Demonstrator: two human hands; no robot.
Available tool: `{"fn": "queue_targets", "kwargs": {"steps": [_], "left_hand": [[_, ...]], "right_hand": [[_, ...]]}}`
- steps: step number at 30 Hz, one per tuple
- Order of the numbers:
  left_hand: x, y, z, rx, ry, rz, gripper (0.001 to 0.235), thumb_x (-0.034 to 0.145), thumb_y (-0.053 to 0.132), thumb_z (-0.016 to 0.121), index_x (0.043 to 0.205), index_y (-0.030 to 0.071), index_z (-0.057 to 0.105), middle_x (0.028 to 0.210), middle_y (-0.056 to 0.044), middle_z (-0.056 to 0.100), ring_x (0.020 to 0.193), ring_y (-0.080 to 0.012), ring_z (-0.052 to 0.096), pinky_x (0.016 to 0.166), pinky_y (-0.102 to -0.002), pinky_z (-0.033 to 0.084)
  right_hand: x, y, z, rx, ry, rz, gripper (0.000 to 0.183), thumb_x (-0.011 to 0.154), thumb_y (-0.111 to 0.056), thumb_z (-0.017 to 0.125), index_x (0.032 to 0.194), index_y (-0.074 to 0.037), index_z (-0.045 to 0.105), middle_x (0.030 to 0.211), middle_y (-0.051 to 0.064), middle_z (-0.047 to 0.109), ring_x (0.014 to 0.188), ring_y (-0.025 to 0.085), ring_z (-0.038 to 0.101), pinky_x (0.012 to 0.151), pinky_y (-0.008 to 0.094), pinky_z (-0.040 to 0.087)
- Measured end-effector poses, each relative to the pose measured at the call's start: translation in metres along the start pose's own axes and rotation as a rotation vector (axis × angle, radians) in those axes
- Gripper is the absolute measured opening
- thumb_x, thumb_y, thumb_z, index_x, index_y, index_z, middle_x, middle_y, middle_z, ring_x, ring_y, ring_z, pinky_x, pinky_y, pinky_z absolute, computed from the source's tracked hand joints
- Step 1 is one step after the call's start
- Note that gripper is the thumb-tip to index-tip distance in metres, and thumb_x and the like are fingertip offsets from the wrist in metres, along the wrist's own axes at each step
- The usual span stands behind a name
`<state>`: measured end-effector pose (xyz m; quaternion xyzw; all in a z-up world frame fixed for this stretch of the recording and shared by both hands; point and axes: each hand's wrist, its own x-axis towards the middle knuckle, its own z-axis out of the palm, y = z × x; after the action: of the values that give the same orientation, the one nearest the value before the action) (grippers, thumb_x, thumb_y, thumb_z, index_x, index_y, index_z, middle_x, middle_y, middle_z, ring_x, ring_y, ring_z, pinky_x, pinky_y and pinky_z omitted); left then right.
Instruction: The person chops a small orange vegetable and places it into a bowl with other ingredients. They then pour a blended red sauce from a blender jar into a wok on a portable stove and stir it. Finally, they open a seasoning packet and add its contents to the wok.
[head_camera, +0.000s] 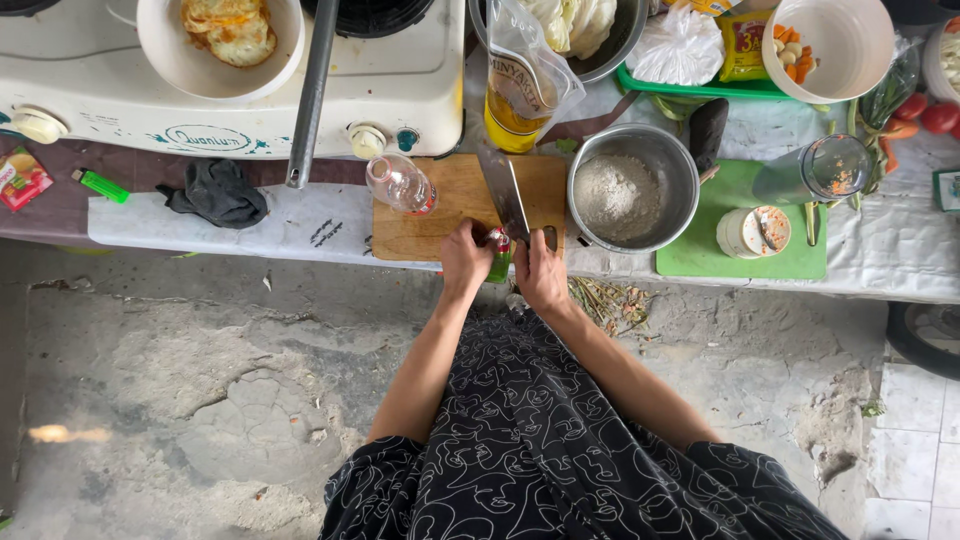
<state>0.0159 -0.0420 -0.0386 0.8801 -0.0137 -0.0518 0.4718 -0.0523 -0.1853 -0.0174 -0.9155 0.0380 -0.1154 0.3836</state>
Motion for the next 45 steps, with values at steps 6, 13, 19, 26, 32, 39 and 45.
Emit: {"fn": "queue_targets", "kwargs": {"steps": [6,13,19,26,32,39,45], "left_hand": [[0.004,0.007,-0.009,-0.004,-0.057,-0.018,0.023,0.076,0.014,0.084,0.091,0.003,0.072,0.087,-0.014,0.077,0.082,-0.0313,0.076,0.077,-0.041,0.058],[0.005,0.009,-0.013,-0.068,-0.049,0.069,0.021,0.076,0.012,0.08,0.094,0.004,0.075,0.091,-0.012,0.079,0.082,-0.0289,0.077,0.078,-0.038,0.06],[0.008,0.003,-0.006,0.058,-0.104,0.077,0.017,0.078,0.013,0.081,0.093,0.005,0.078,0.088,-0.016,0.077,0.082,-0.0334,0.075,0.074,-0.043,0.059],[0.009,-0.003,-0.002,0.256,-0.287,0.135,0.012,0.085,0.013,0.075,0.084,0.002,0.069,0.081,-0.02,0.071,0.076,-0.0397,0.072,0.072,-0.05,0.057],[-0.009,0.004,-0.01,0.137,-0.275,0.373,0.012,0.084,0.003,0.064,0.094,0.003,0.072,0.089,-0.021,0.071,0.081,-0.0438,0.068,0.071,-0.053,0.054],[-0.04,-0.004,-0.027,0.023,-0.292,0.157,0.014,0.095,0.016,0.067,0.103,0.009,0.075,0.089,-0.015,0.075,0.065,-0.0288,0.07,0.058,-0.041,0.056],[-0.041,-0.001,-0.071,-0.218,-0.223,-0.088,0.022,0.096,0.026,0.075,0.101,0.005,0.077,0.082,-0.011,0.076,0.063,-0.0182,0.072,0.055,-0.033,0.055]], "right_hand": [[0.0,-0.001,0.002,0.066,-0.081,0.09,0.012,0.105,-0.012,0.048,0.106,0.0,0.044,0.063,0.02,0.063,0.045,0.034,0.061,0.038,0.045,0.045],[-0.003,0.011,0.017,-0.05,-0.208,0.189,0.016,0.109,-0.013,0.047,0.103,0.001,0.044,0.058,0.016,0.061,0.038,0.031,0.059,0.031,0.043,0.044],[-0.002,0.023,0.014,-0.006,-0.179,0.122,0.018,0.105,-0.014,0.05,0.104,0.003,0.042,0.058,0.02,0.062,0.04,0.036,0.059,0.034,0.047,0.042],[0.001,0.009,0.014,-0.121,-0.16,0.121,0.016,0.107,-0.013,0.05,0.102,0.0,0.044,0.059,0.018,0.063,0.041,0.033,0.061,0.034,0.045,0.045],[-0.002,0.0,0.023,-0.227,-0.172,0.176,0.022,0.106,-0.016,0.046,0.113,0.004,0.042,0.06,0.017,0.065,0.039,0.032,0.061,0.032,0.043,0.046],[0.009,0.039,0.016,0.055,-0.137,0.165,0.019,0.108,-0.018,0.051,0.106,0.0,0.046,0.063,0.017,0.064,0.047,0.029,0.062,0.038,0.042,0.047],[-0.012,0.023,-0.003,0.233,-0.094,0.136,0.009,0.105,-0.011,0.054,0.101,-0.003,0.052,0.063,0.011,0.064,0.049,0.022,0.065,0.043,0.037,0.046]]}}
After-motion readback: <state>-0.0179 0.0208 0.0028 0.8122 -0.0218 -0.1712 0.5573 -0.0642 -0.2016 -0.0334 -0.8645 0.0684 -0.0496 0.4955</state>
